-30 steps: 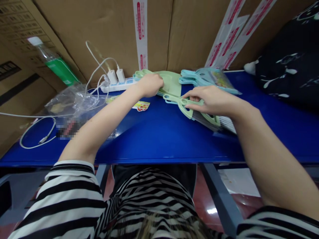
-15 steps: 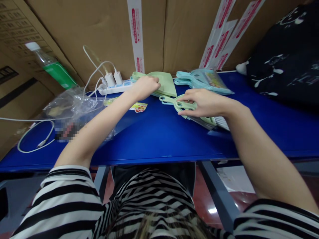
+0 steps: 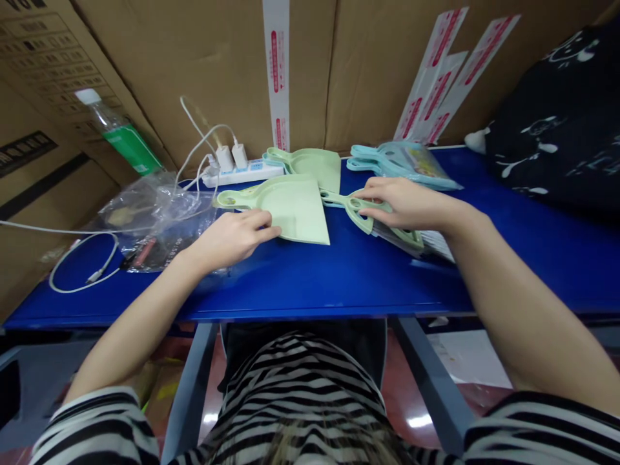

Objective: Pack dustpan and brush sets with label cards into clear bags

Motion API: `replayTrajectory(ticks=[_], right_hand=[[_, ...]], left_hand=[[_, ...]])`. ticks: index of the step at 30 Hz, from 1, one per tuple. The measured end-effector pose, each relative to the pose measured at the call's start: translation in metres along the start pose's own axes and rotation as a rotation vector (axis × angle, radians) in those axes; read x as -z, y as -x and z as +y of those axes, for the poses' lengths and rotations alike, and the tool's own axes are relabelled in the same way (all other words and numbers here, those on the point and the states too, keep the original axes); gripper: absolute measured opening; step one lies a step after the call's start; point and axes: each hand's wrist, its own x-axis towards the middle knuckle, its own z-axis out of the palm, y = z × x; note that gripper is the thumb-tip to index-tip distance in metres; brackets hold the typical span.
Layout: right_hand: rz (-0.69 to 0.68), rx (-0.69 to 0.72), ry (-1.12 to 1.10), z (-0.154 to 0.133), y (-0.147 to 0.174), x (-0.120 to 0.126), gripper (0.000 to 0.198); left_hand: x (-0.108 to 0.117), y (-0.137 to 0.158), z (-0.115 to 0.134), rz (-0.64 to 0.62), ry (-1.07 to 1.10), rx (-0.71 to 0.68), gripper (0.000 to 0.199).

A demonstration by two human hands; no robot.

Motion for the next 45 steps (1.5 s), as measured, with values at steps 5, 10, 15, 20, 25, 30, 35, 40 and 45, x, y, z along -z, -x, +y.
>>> replayTrajectory(ticks=[5,10,15,20,25,30,35,40,45], right_hand=[[0.021,-0.030,0.016,-0.005,-0.001,0.003,0.046],[0.056,-0.042,0.015,-0.004,-0.003,0.000,0.046],[0.074,-0.051,0.006,-0.006,-0.004,0.001,0.046],[0.084,-0.041,0.003,-0.008,-0.005,0.001,0.048],[0.107,-0.054,0.022,-0.003,-0.005,-0.007,0.046],[0.115,-0.064,0.022,0.001,-0.006,-0.012,0.047],[0.136,-0.043,0.030,-0.001,-0.004,-0.012,0.046],[0.126,0.001,0.053,-0.011,-0.007,-0.008,0.047],[0.055,0.103,0.102,-0.035,-0.017,-0.004,0.045]], left_hand=[[0.007,-0.002,0.007,-0.035,0.104,-0.020,0.033],[0.008,-0.002,0.010,-0.062,0.183,-0.055,0.031],[0.010,0.001,0.011,-0.024,0.323,-0.089,0.029],[0.012,0.001,0.012,-0.075,0.412,-0.098,0.028],[0.015,0.002,0.012,-0.110,0.448,-0.096,0.028],[0.018,0.002,0.011,-0.125,0.507,-0.109,0.026],[0.015,0.001,0.013,-0.169,0.504,-0.153,0.022],[0.012,0.000,0.016,-0.212,0.508,-0.159,0.021],[0.009,-0.001,0.017,-0.212,0.544,-0.176,0.020]])
